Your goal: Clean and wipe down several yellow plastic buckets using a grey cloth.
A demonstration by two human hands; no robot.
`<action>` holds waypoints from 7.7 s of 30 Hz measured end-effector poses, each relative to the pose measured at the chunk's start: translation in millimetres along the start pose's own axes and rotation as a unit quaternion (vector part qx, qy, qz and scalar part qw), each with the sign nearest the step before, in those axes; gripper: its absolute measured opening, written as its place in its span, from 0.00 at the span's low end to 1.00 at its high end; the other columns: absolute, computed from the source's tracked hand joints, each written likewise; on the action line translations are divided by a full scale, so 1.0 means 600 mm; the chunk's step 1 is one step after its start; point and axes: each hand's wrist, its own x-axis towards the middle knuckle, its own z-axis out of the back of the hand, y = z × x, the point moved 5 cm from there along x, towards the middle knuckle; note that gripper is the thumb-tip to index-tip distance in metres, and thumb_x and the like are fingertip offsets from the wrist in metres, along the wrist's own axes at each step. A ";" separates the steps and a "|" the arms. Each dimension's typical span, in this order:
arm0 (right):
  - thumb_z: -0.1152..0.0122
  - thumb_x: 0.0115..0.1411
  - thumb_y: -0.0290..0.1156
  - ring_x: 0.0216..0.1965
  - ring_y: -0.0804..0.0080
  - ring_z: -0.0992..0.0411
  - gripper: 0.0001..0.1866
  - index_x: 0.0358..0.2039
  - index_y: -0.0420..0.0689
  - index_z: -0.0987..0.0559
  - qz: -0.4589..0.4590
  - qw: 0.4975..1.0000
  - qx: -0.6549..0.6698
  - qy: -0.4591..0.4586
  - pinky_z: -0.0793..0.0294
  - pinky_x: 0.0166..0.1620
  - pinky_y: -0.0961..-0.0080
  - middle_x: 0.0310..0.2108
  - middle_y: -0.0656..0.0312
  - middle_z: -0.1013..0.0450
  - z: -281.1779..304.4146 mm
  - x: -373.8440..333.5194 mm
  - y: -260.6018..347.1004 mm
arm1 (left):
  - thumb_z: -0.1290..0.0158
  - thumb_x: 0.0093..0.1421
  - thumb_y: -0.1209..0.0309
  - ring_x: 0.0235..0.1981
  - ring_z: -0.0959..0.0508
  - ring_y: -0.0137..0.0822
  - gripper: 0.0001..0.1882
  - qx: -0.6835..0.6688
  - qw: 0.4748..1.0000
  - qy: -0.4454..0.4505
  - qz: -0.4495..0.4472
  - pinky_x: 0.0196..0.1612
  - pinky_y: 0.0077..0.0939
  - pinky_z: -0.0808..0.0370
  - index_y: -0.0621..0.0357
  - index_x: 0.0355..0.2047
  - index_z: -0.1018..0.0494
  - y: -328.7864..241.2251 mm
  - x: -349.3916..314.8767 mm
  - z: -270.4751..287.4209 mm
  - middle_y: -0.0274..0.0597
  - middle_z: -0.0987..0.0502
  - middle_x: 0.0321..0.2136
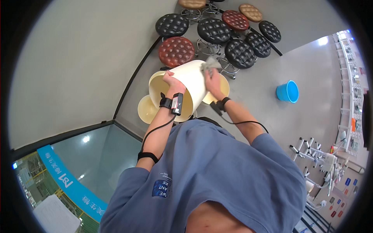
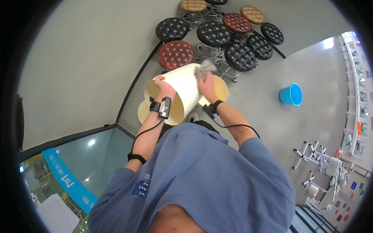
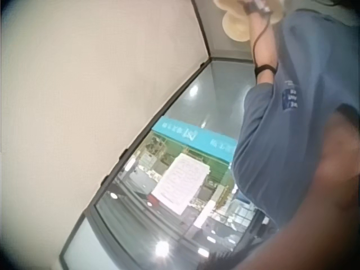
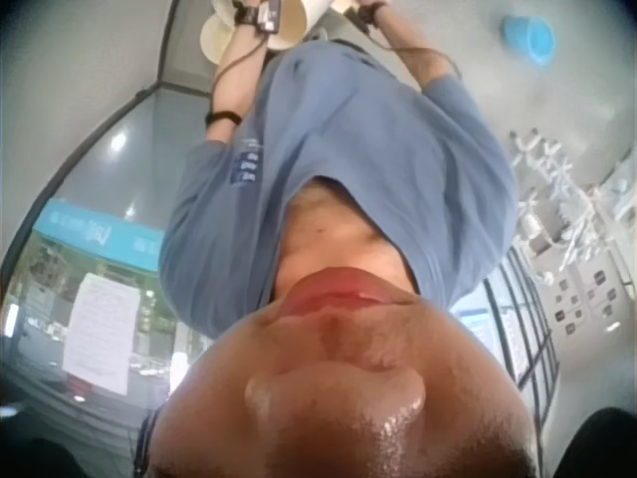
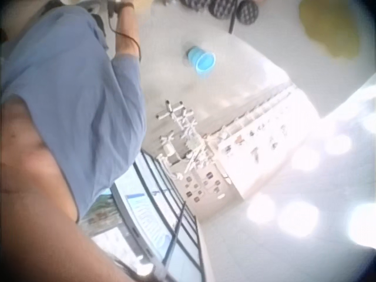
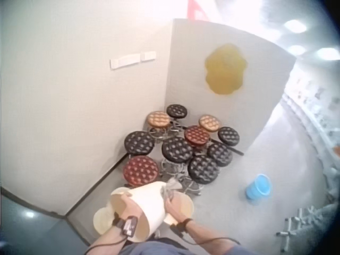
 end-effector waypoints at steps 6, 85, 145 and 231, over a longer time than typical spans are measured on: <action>0.42 0.49 0.40 0.45 0.52 0.37 0.27 0.46 0.38 0.35 0.153 0.977 0.075 0.127 0.38 0.49 0.64 0.42 0.47 0.35 -0.010 -0.080 0.159 | 0.59 0.32 0.63 0.29 0.29 0.48 0.18 -0.027 0.999 -0.017 0.014 0.38 0.36 0.31 0.60 0.24 0.35 0.026 0.070 0.022 0.46 0.29 0.28; 0.41 0.42 0.39 0.49 0.49 0.37 0.24 0.41 0.43 0.30 0.186 0.968 0.070 0.151 0.39 0.51 0.59 0.46 0.48 0.35 -0.052 -0.103 0.121 | 0.70 0.62 0.46 0.48 0.30 0.44 0.30 0.203 0.962 0.074 0.168 0.54 0.41 0.36 0.56 0.50 0.36 0.090 0.169 0.120 0.45 0.31 0.48; 0.46 0.44 0.39 0.43 0.52 0.31 0.22 0.40 0.42 0.26 0.216 0.953 0.105 0.185 0.33 0.49 0.63 0.41 0.50 0.29 -0.043 -0.054 0.115 | 0.74 0.54 0.33 0.50 0.32 0.44 0.41 0.181 0.952 0.158 0.191 0.53 0.43 0.36 0.54 0.50 0.36 0.114 0.131 0.088 0.44 0.33 0.49; 0.42 0.41 0.33 0.49 0.49 0.37 0.26 0.43 0.42 0.31 0.162 0.985 -0.046 0.044 0.39 0.52 0.57 0.46 0.49 0.35 -0.012 -0.125 0.089 | 0.65 0.63 0.54 0.42 0.26 0.39 0.21 0.246 0.923 0.193 0.223 0.48 0.35 0.29 0.55 0.42 0.31 0.164 0.157 0.120 0.41 0.27 0.41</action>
